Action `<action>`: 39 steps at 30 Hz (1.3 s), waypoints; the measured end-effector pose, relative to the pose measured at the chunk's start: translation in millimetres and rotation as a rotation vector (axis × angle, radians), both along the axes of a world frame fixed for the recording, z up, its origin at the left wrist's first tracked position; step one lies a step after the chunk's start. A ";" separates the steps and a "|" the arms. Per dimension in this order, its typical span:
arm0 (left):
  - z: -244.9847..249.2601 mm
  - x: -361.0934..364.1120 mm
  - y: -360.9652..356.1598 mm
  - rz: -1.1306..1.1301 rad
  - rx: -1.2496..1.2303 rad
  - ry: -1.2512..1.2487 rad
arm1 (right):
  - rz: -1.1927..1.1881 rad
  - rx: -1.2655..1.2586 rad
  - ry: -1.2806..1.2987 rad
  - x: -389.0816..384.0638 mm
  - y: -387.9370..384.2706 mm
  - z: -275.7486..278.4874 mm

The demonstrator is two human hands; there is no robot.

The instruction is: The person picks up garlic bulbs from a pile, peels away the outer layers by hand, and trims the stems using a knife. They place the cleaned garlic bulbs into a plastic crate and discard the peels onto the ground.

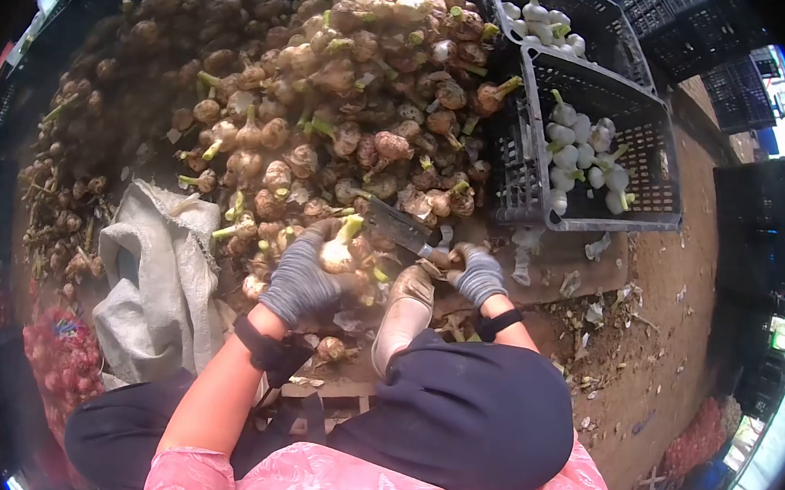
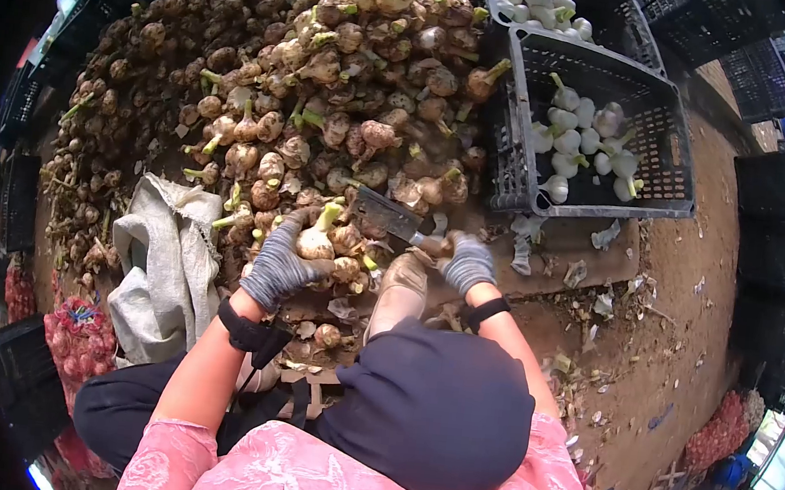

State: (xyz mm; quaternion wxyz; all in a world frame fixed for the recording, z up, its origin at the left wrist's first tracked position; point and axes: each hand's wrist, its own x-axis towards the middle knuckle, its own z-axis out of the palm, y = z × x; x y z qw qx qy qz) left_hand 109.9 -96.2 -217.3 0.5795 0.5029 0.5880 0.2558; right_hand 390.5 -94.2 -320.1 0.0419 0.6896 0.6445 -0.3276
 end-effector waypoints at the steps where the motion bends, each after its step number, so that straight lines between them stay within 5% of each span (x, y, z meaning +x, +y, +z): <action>1: -10.3 -2.8 -3.2 0.077 -0.068 -0.084 | 0.045 0.141 -0.003 4.7 -13.8 -22.9; 4: -64.9 -13.9 -5.4 0.160 0.027 -0.171 | 0.012 0.196 -0.037 0.6 -26.8 -45.5; 6: -80.6 -27.0 -2.6 0.077 0.163 0.020 | 0.060 0.133 -0.064 -7.3 -29.5 -27.0; 7: -36.2 -17.5 -1.3 0.044 0.366 0.324 | 0.045 0.092 -0.013 -4.2 -31.5 -25.7; 8: -39.6 -21.4 2.5 0.056 0.288 0.308 | 0.035 0.097 -0.016 -0.9 -32.8 -23.6; 11: -25.5 -17.4 6.4 0.258 0.160 -0.028 | -0.188 0.078 0.299 21.0 -48.6 -25.4; 15: -45.3 -36.5 6.7 0.183 -0.300 -0.924 | -0.462 0.083 0.420 58.8 -76.8 -28.2; 18: -33.4 -23.0 2.1 0.259 -0.324 -0.910 | -0.487 0.065 0.174 85.4 -96.0 -28.0; 19: -35.3 -21.9 -1.7 0.043 -0.095 -0.727 | -0.491 0.066 0.175 93.5 -99.1 -24.2; 22: -26.4 -10.6 -6.8 0.046 -0.063 -0.611 | -0.323 0.049 -0.124 119.7 -102.0 0.3; 23: -43.7 -15.8 -5.7 0.169 -0.257 -0.908 | -0.247 0.091 -0.261 116.4 -93.7 27.8; 24: -40.0 -10.8 -3.5 0.164 -0.256 -0.916 | -0.172 0.131 -0.399 114.0 -84.4 55.6; 26: -29.7 0.1 -1.5 -0.026 0.071 -0.333 | 0.125 0.390 -0.603 127.6 -64.5 73.2; 27: -29.7 2.3 -2.5 0.160 -0.175 -0.807 | 0.223 0.359 -0.678 135.5 -52.8 73.8; 30: -15.7 8.9 -3.7 0.166 -0.289 -0.924 | 0.460 0.438 -0.788 125.2 -20.8 92.8; 36: -12.2 9.2 -6.1 0.150 -0.278 -0.752 | 0.588 0.629 -0.747 127.6 4.4 88.1; 38: -12.8 9.4 -7.9 0.186 -0.326 -0.880 | 0.524 0.494 -0.679 130.1 1.9 87.9; 39: -15.8 8.5 -8.6 0.187 -0.326 -0.882 | 0.486 0.676 -0.549 139.1 -3.3 79.1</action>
